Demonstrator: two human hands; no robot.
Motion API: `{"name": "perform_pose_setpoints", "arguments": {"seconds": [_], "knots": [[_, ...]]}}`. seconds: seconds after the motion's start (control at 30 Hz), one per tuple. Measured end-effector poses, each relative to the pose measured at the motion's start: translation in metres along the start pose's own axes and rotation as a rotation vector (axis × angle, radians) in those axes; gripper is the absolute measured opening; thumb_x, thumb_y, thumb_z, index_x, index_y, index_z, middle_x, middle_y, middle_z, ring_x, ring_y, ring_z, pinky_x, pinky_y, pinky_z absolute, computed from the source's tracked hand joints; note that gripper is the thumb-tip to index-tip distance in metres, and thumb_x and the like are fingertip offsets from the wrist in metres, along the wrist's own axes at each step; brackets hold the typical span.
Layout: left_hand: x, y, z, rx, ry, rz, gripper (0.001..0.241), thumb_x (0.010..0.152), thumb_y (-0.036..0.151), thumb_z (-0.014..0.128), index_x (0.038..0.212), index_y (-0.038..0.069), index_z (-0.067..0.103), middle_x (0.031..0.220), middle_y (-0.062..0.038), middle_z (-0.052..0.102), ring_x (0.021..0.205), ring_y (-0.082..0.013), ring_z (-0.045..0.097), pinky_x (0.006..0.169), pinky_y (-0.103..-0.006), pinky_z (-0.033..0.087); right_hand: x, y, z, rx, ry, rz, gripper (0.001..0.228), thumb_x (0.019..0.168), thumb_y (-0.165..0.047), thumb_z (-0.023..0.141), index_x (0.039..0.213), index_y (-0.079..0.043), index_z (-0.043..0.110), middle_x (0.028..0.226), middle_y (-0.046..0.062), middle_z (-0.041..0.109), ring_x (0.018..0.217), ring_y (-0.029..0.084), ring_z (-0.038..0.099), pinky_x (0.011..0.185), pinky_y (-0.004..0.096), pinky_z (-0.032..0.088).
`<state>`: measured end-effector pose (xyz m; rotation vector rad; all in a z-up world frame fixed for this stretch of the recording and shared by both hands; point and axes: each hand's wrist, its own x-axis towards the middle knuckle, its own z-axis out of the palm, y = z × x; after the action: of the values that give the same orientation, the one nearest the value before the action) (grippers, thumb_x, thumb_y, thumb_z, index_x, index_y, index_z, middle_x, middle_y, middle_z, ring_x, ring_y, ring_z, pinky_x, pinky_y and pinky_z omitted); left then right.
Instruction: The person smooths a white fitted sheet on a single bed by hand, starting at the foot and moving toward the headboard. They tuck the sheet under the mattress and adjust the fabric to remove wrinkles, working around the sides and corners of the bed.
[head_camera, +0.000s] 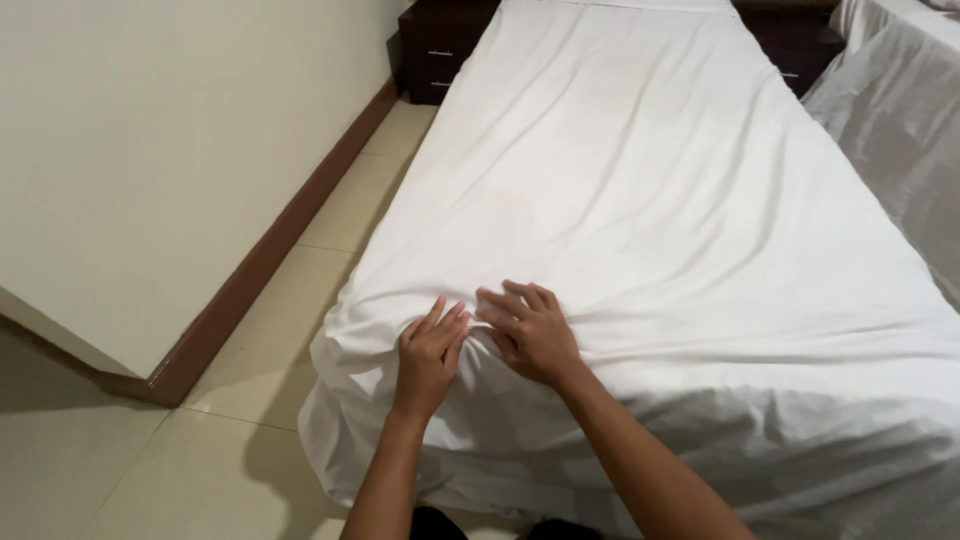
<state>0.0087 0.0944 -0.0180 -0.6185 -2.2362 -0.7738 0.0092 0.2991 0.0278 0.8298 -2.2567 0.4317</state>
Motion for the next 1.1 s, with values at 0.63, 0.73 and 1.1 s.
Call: {"name": "perform_pose_setpoints", "arguments": {"seconds": [0.63, 0.73, 1.1], "knots": [[-0.006, -0.005, 0.012, -0.028, 0.135, 0.063, 0.028, 0.095, 0.020, 0.067, 0.122, 0.014, 0.073, 0.134, -0.001, 0.071, 0.134, -0.0193, 0.060, 0.111, -0.0397, 0.037, -0.006, -0.001, -0.009, 0.157, -0.080, 0.008, 0.026, 0.091, -0.026, 0.076, 0.113, -0.014, 0.076, 0.134, 0.002, 0.071, 0.127, 0.025, 0.061, 0.112, 0.048, 0.041], [-0.006, -0.005, 0.015, -0.025, 0.140, 0.063, 0.026, 0.096, 0.021, 0.066, 0.119, 0.014, 0.074, 0.133, 0.000, 0.072, 0.133, -0.0197, 0.061, 0.111, -0.0400, 0.038, -0.016, 0.009, -0.014, 0.200, -0.090, 0.058, 0.029, 0.092, -0.027, 0.074, 0.119, -0.015, 0.074, 0.141, 0.004, 0.067, 0.135, 0.024, 0.058, 0.116, 0.045, 0.043], [-0.011, -0.009, 0.014, -0.009, 0.091, 0.054, 0.031, 0.095, 0.020, 0.064, 0.123, 0.013, 0.073, 0.137, -0.002, 0.070, 0.138, -0.0227, 0.058, 0.115, -0.0439, 0.034, -0.122, 0.066, -0.111, -0.230, -0.212, 0.337, 0.053, 0.099, -0.051, 0.056, 0.144, -0.023, 0.060, 0.158, -0.001, 0.046, 0.148, 0.024, 0.038, 0.118, 0.045, 0.031]]}}
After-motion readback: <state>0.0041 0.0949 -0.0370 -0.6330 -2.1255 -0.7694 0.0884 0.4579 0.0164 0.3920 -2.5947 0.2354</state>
